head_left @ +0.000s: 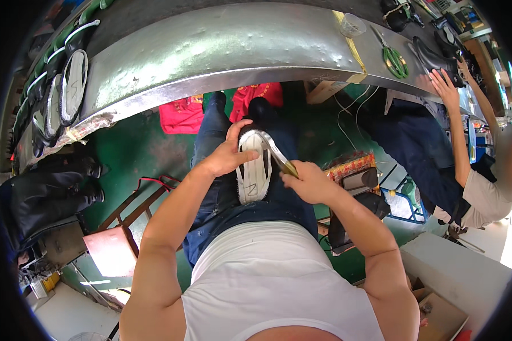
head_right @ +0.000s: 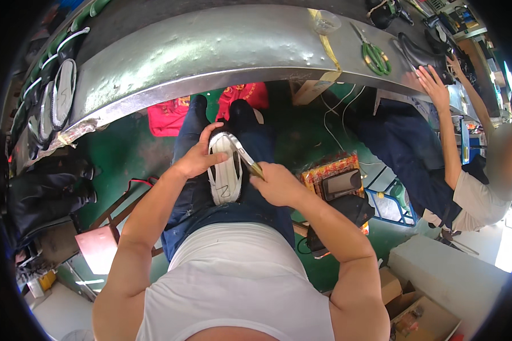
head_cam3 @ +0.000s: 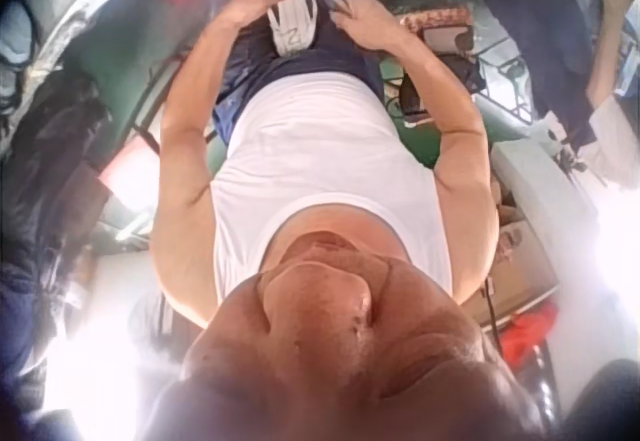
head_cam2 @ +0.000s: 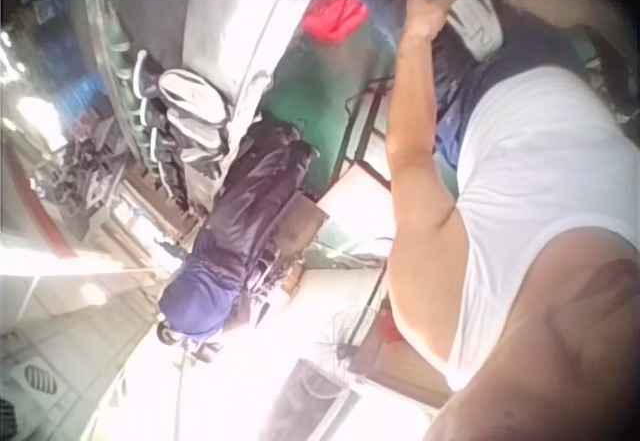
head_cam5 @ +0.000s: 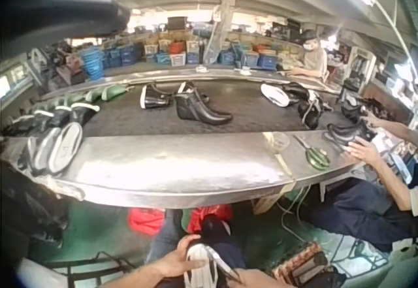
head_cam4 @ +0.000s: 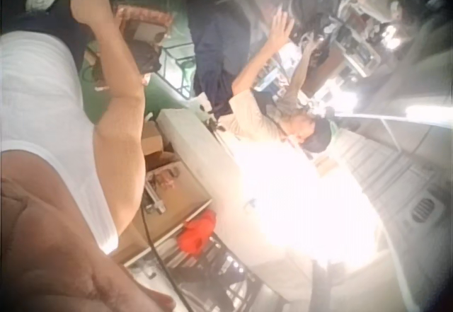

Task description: Pulling shoe uppers over lasts using pincers on an assembly line.

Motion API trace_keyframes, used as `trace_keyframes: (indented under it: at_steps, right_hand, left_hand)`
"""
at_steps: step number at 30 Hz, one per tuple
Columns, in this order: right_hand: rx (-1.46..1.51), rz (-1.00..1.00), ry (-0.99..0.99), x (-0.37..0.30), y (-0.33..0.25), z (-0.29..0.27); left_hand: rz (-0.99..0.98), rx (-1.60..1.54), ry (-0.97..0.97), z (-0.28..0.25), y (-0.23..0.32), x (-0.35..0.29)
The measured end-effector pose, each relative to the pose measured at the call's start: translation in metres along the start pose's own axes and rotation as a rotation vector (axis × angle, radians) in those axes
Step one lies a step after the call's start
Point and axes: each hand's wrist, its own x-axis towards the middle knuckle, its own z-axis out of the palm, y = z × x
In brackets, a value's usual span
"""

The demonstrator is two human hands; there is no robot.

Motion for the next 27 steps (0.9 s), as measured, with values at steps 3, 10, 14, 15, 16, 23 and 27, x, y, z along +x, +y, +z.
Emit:
trace_keyframes:
  at_steps: [3,10,14,15,16,23,27]
  right_hand:
    - [-0.373,0.036,-0.064,0.006,-0.03,-0.02]
    - [0.226,-0.071,-0.118,0.016,0.026,-0.002]
    - [0.289,0.041,-0.038,0.014,-0.001,0.0]
    - [0.284,0.08,-0.094,0.016,-0.009,-0.005]
    - [0.284,0.082,-0.091,0.019,-0.01,-0.008]
    - [-0.325,-0.295,0.257,0.046,0.029,0.006]
    - [-0.279,-0.335,0.408,0.058,0.057,0.02]
  left_hand:
    - [-0.021,0.049,-0.024,-0.002,0.002,0.002]
    - [-0.084,-0.033,-0.202,-0.019,0.013,0.004]
    - [-0.055,0.029,-0.119,-0.017,0.014,0.001]
    - [-0.071,0.045,-0.062,-0.014,0.019,-0.001]
    - [-0.088,0.061,-0.003,-0.012,0.021,-0.001]
    - [-0.084,-0.369,-0.008,-0.021,0.007,0.002]
    - [-0.097,-0.372,-0.102,-0.031,0.009,0.008]
